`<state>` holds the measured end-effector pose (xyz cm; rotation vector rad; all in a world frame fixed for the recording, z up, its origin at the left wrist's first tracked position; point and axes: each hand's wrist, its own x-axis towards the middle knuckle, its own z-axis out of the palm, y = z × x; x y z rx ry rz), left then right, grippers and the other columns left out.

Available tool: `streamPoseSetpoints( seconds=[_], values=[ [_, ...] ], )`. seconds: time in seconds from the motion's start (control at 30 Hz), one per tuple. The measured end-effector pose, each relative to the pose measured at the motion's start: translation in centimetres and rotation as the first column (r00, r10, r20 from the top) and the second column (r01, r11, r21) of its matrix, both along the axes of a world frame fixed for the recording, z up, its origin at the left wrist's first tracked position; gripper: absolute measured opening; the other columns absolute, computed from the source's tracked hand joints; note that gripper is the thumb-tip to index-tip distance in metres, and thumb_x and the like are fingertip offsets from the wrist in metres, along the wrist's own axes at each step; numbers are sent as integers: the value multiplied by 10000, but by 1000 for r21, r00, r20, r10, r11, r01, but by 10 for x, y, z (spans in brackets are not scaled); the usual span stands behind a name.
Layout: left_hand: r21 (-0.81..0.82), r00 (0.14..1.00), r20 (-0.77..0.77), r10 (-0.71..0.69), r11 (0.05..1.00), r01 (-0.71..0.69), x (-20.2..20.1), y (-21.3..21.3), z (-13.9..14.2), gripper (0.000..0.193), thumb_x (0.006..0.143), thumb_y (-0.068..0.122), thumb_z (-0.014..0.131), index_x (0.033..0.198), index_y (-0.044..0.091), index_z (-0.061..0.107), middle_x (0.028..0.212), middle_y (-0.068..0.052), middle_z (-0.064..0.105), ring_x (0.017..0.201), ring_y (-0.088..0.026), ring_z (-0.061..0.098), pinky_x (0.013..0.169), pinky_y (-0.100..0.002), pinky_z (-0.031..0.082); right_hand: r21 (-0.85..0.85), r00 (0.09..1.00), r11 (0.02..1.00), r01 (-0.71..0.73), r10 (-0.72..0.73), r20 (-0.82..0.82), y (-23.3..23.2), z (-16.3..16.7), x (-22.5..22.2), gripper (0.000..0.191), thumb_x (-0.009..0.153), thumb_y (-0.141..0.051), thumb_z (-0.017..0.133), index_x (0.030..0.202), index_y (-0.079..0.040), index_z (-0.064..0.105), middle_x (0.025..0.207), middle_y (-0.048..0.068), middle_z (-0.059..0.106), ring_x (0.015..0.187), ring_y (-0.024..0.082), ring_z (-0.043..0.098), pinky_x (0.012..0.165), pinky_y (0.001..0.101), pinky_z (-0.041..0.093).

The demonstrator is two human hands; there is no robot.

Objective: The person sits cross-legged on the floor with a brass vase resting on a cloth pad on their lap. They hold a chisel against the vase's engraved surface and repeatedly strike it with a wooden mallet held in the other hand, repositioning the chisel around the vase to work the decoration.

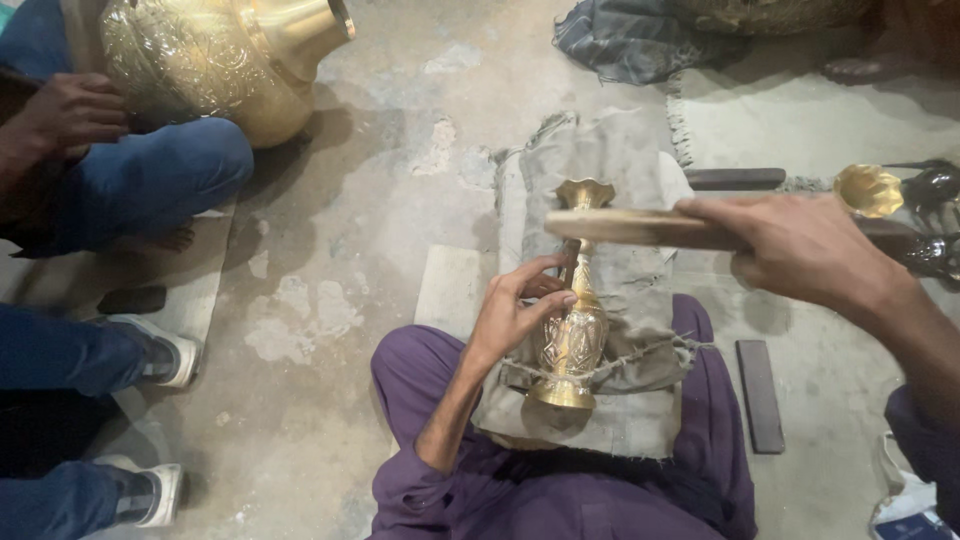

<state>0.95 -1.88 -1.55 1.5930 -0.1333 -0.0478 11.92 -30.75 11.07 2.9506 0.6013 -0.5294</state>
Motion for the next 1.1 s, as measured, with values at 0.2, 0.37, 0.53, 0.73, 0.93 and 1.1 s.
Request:
streamPoseSetpoints(
  seconds=[0.2,0.37,0.53,0.73,0.93,1.1],
  values=[
    [64,1000,6,14,998,-15,-1,-3,5,491,902,142,779,1351,18,625,1016,-143,790,929,-185,785,765,-324,665,275,996,959,75,-58,-70,-6,2,-1,858,833,-28,678,1585,-372,449,1295,15,706,881,172,745,639,325,647],
    [12,1000,0,7,1000,-7,0,-4,3,491,905,138,775,1353,6,623,1008,-148,790,935,-189,783,759,-326,663,-69,992,996,-62,69,101,-8,-4,4,706,916,-234,704,1550,-342,412,1204,28,719,809,168,718,633,310,633],
    [36,999,20,27,999,-28,1,-4,1,495,900,131,783,1351,1,627,1002,-153,783,944,-189,780,758,-318,658,-251,994,962,-108,105,-26,-9,-4,5,771,895,-194,694,1567,-432,400,1074,-27,795,777,126,766,565,289,581],
    [-2,999,18,39,999,-39,-3,-6,1,475,906,138,777,1334,-4,628,997,-152,790,918,-182,781,767,-328,658,422,948,849,317,-297,-114,0,1,1,704,954,-203,683,1607,-255,423,1065,133,740,739,245,761,543,260,607],
    [50,993,94,70,996,-74,-8,-7,-1,463,918,131,768,1337,-2,623,1018,-146,798,924,-177,787,779,-314,647,-191,992,979,-71,89,84,-1,11,-5,715,849,-270,764,1477,-413,453,1202,-68,718,872,140,743,626,304,634],
    [77,993,97,72,994,-80,-8,-7,-5,473,910,130,773,1338,-1,621,998,-143,800,895,-185,793,756,-319,649,110,929,964,-241,197,313,-11,7,-3,837,766,-187,773,1541,-296,478,1268,10,671,873,183,718,662,303,621]
  ],
)
